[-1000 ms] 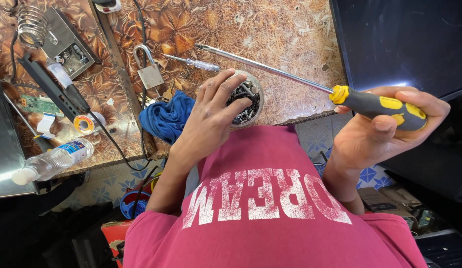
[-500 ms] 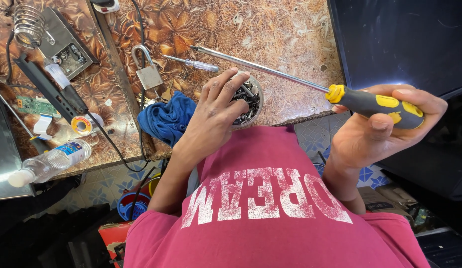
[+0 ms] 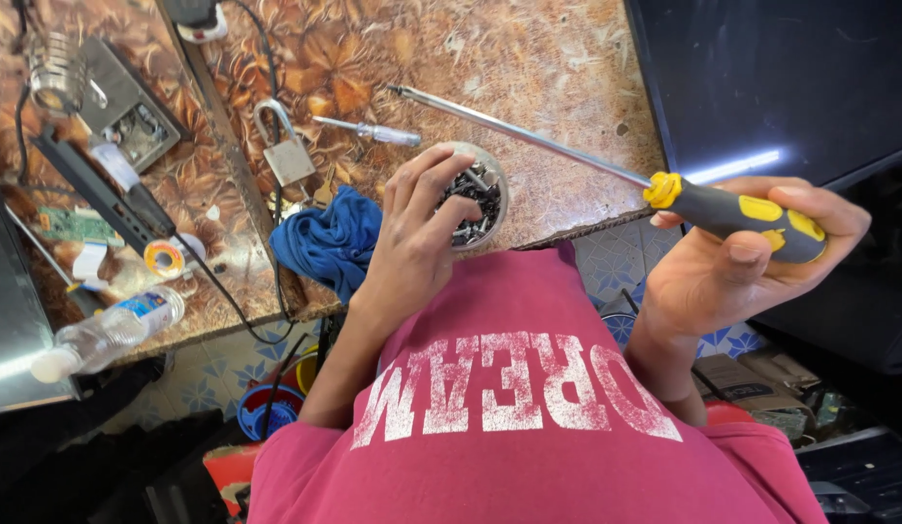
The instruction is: The person is seen picking up screws from a container and using a screwdriver to fasten the back cover of a monitor.
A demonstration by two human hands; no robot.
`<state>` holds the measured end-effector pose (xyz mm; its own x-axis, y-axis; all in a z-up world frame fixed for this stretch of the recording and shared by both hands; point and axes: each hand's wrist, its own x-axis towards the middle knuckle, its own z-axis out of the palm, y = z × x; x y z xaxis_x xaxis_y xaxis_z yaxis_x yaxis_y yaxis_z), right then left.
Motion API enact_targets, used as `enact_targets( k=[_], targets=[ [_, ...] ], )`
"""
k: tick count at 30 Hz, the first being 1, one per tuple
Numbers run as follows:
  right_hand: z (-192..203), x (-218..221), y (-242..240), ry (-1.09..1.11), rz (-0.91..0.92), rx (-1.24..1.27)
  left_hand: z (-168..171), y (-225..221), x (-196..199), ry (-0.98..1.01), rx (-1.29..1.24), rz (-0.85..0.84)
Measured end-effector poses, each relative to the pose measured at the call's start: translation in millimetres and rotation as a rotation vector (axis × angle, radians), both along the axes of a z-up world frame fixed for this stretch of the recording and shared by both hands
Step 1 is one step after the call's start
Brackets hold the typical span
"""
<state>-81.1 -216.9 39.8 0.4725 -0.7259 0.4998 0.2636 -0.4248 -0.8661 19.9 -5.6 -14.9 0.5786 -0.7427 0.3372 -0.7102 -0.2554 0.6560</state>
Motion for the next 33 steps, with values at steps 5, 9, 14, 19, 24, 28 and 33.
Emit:
enact_targets(
  k=[5,9,14,19,24,28,33],
  targets=[
    [-1.5,-19.0,-4.2,-0.014,-0.127,0.13,17.0,-14.3,-11.3,0.026,-0.435,0.066],
    [-11.1,-49.3,-19.1,-0.087,-0.128,0.267,13.1,-27.3,-24.1,0.038,-0.573,0.011],
    [-52.6,-109.3,-61.2,-0.27,-0.178,0.497,4.0,-72.2,-39.2,0.104,-0.606,-0.072],
    [-61.2,-169.3,-98.9,-0.328,-0.35,0.519,-4.5,-131.8,-75.9,0.223,-0.527,-0.27],
    [-82.3,-251.0,-162.0,-0.39,-0.456,0.507,-10.0,-214.5,-128.0,0.275,-0.435,-0.402],
    [-83.0,-318.1,-222.0,-0.368,-0.521,0.489,-5.3,-292.1,-177.7,0.301,-0.279,-0.505],
    [-88.8,-397.9,-281.4,-0.323,-0.581,0.473,0.0,-376.9,-227.3,0.158,-0.062,-0.715]
  ],
)
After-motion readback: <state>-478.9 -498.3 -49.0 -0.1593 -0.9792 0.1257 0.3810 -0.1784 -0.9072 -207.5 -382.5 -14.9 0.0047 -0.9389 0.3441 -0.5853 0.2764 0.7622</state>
